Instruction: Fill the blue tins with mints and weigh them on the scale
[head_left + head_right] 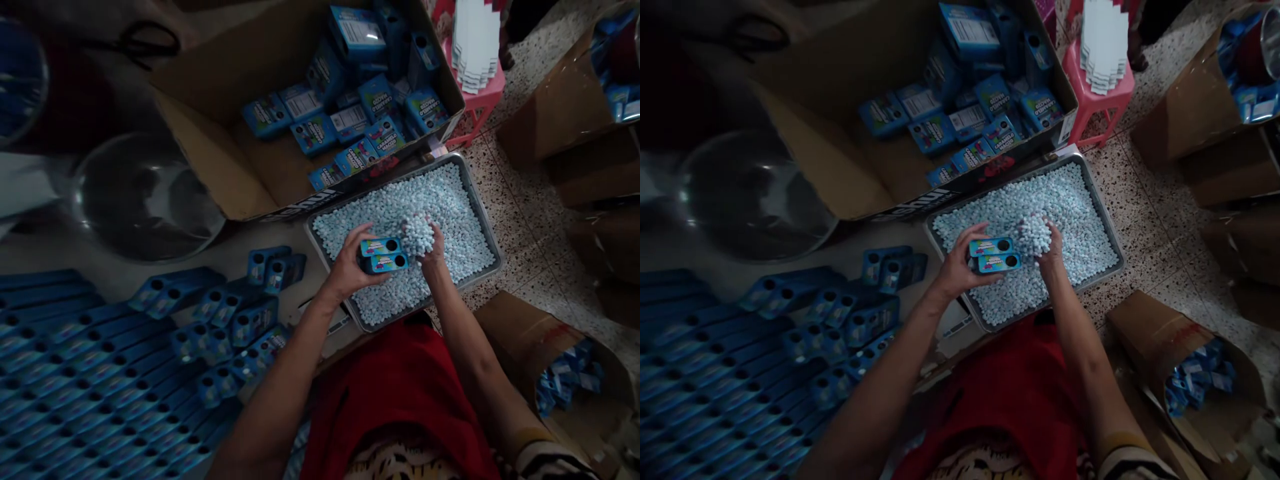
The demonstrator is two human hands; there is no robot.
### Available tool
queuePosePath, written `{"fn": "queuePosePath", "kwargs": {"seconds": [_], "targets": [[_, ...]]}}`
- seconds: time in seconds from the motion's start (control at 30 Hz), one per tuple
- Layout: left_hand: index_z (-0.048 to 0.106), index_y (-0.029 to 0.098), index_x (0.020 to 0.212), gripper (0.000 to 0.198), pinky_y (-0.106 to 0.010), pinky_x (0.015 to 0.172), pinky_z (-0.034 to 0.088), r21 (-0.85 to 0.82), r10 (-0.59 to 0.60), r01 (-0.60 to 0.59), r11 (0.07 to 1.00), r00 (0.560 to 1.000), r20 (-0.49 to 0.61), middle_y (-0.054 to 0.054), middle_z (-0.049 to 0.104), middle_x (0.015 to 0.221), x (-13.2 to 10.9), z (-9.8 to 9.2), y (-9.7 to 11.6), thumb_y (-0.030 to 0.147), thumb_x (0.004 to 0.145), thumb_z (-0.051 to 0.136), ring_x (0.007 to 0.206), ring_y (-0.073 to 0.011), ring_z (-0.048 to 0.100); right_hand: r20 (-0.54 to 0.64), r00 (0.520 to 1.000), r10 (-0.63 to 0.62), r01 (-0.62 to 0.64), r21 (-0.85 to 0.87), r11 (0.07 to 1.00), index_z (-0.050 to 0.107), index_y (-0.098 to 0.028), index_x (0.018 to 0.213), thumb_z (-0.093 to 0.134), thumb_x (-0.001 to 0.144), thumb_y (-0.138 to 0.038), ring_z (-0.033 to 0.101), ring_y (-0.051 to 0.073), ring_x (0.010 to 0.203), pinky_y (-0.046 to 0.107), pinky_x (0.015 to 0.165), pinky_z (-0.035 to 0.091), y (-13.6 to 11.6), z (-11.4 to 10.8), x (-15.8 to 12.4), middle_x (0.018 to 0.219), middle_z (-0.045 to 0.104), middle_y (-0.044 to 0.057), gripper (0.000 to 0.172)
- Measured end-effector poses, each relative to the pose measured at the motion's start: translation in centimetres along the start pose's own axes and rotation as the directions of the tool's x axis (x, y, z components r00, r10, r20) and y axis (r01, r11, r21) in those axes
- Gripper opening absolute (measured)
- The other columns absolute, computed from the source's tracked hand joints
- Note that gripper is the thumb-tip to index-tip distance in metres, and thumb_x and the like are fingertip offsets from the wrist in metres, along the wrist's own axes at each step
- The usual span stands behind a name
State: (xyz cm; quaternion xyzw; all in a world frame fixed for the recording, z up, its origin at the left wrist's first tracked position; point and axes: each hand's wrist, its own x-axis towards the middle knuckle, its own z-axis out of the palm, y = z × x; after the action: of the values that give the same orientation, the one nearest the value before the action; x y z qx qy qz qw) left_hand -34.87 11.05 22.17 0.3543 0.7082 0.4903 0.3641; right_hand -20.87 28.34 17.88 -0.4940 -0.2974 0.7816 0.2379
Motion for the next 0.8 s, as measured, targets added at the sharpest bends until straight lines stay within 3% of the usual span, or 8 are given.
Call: {"fn": "queuePosePath", "kwargs": {"seconds": [0.07, 0.13, 0.3, 0.4, 0.5, 0.7, 0.8], "targets": [[0.068, 0.024, 0.12, 0.071, -0.05, 0.114, 0.058, 0.148, -0.02, 0.03, 0.989, 0.997, -0.072, -0.011, 0.075, 0.133, -1.3, -0.6, -0.1, 0.034, 0.058, 0.101, 0.128, -0.0348, 0.072, 0.008, 1.0, 0.02, -0.021, 0.116, 0.993, 0.069, -0.027, 0.098, 0.066, 0.08, -0.06, 0.074, 0.036, 0.125, 0.056, 0.1, 0.065, -1.1, 0.8, -1.9, 0.11, 0.082, 0.008, 0.038], [0.067, 0.024, 0.124, 0.07, -0.045, 0.103, 0.062, 0.239, -0.07, 0.079, 0.968, 0.996, -0.046, -0.008, 0.079, 0.118, -2.1, -0.6, -0.2, 0.032, 0.06, 0.097, 0.113, -0.0324, 0.077, 0.05, 0.999, 0.008, -0.016, 0.156, 0.988, 0.07, -0.027, 0.102, 0.067, 0.08, -0.058, 0.073, 0.036, 0.128, 0.054, 0.099, 0.065, -2.1, 1.8, -4.2, 0.119, 0.082, 0.008, 0.038], [0.065, 0.024, 0.132, 0.073, -0.041, 0.094, 0.063, 0.288, -0.062, 0.058, 0.956, 0.998, 0.002, -0.007, 0.081, 0.117, -2.3, 0.3, 0.3, 0.038, 0.067, 0.093, 0.107, -0.032, 0.08, 0.152, 0.984, -0.097, 0.073, 0.159, 0.985, 0.072, -0.026, 0.105, 0.064, 0.085, -0.059, 0.071, 0.035, 0.134, 0.05, 0.102, 0.064, -4.2, 4.2, -8.0, 0.129, 0.079, 0.008, 0.039], [0.066, 0.025, 0.129, 0.075, -0.039, 0.093, 0.063, 0.288, -0.042, 0.042, 0.957, 0.999, -0.005, -0.005, 0.082, 0.113, -2.3, 0.4, 0.5, 0.042, 0.063, 0.097, 0.103, -0.0307, 0.08, 0.207, 0.967, -0.15, 0.106, 0.208, 0.972, 0.072, -0.027, 0.102, 0.064, 0.089, -0.062, 0.072, 0.032, 0.132, 0.047, 0.101, 0.064, -4.8, 5.0, -8.2, 0.123, 0.08, 0.007, 0.039], [0.066, 0.025, 0.126, 0.073, -0.039, 0.092, 0.063, 0.276, -0.046, 0.07, 0.959, 0.995, -0.09, -0.005, 0.081, 0.113, -2.4, 0.2, 0.5, 0.043, 0.063, 0.098, 0.102, -0.0301, 0.08, 0.261, 0.947, -0.186, 0.134, 0.206, 0.969, 0.072, -0.027, 0.1, 0.063, 0.091, -0.067, 0.074, 0.03, 0.127, 0.045, 0.101, 0.064, -5.2, 5.5, -7.8, 0.117, 0.08, 0.007, 0.043], [0.066, 0.025, 0.129, 0.073, -0.038, 0.097, 0.062, 0.25, -0.045, 0.077, 0.965, 0.991, -0.129, -0.005, 0.081, 0.12, -2.6, 0.8, 0.6, 0.039, 0.064, 0.096, 0.109, -0.0301, 0.079, 0.263, 0.939, -0.221, 0.201, 0.104, 0.974, 0.068, -0.027, 0.098, 0.058, 0.094, -0.069, 0.073, 0.029, 0.122, 0.05, 0.105, 0.06, -5.5, 6.2, -7.6, 0.115, 0.077, 0.007, 0.044], [0.067, 0.022, 0.132, 0.074, -0.04, 0.104, 0.061, 0.258, 0.011, 0.019, 0.966, 0.993, -0.116, -0.008, 0.079, 0.129, -2.5, 1.1, 0.6, 0.033, 0.065, 0.095, 0.118, -0.0322, 0.077, 0.259, 0.937, -0.234, 0.227, 0.058, 0.972, 0.068, -0.027, 0.094, 0.057, 0.094, -0.071, 0.073, 0.028, 0.115, 0.05, 0.107, 0.06, -5.3, 6.7, -7.9, 0.113, 0.075, 0.006, 0.045]]}}
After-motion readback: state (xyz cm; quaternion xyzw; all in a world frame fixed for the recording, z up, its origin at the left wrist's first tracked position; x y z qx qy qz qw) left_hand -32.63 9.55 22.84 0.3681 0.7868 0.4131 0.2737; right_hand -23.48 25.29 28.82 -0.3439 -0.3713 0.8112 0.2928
